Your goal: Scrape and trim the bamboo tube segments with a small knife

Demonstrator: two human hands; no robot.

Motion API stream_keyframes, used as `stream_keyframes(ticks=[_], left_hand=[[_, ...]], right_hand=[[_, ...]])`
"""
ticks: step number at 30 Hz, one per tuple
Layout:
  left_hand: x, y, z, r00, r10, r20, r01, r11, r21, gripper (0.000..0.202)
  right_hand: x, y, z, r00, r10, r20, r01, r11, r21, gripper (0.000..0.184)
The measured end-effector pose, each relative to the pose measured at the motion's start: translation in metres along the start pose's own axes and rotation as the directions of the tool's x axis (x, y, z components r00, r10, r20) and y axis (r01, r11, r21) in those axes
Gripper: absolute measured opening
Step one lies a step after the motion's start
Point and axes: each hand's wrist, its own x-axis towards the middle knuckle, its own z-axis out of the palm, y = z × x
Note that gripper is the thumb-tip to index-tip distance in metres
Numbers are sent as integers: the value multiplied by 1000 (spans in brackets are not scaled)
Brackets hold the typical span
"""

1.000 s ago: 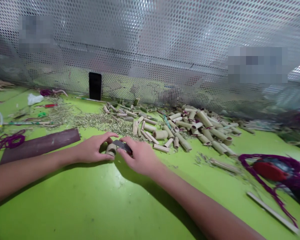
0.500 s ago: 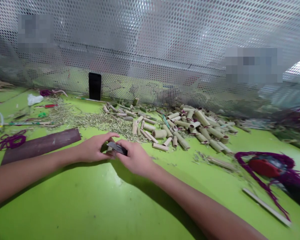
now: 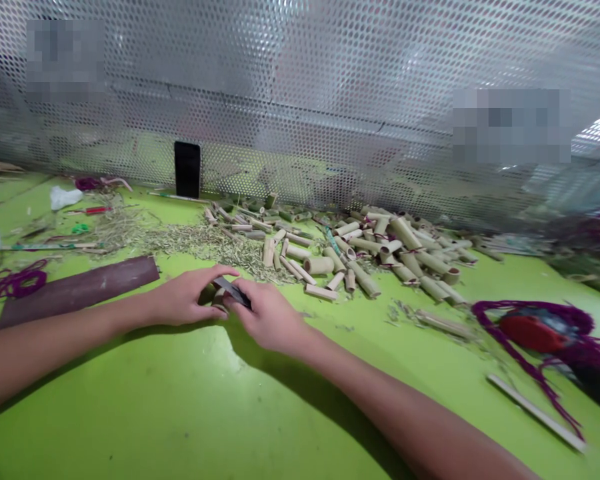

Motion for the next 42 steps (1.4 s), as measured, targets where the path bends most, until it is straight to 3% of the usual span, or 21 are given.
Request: stream_keyframes(ticks=[5,9,13,20,29,38,42], left_hand=[[-1,1,-1,999,-32,-12,33,998,49,67],[-1,5,-3,999,-52,-8,53,996,78,70],[-1,5,-3,999,-39,-15,40,995,86,66],[-1,7,-5,998,-68,-10,68,997,25,66],[-1,3,-3,999,-39,-22,39,999,30,63],[-3,5,-3,996,-78,-39,81,994,71,46],[-4,3,-1,999,-29,-40,34,991,130,42]], right_hand=[[-2,-1,-17,976,-24,-216,40,997,69,24],[7,17,-25,942,1,-336,-20,998,-54,26],[11,32,-25,972,-5,-234,-63,957,-283,24],[-1,22,-13,975,-205,-83,152,893,-424,42],[4,5,2,996,-87,4,73,804,-590,26],[4,-3,2,1000,-4,20,16,786,-618,27],[5,-4,0,999,21,38,7,778,-629,29]])
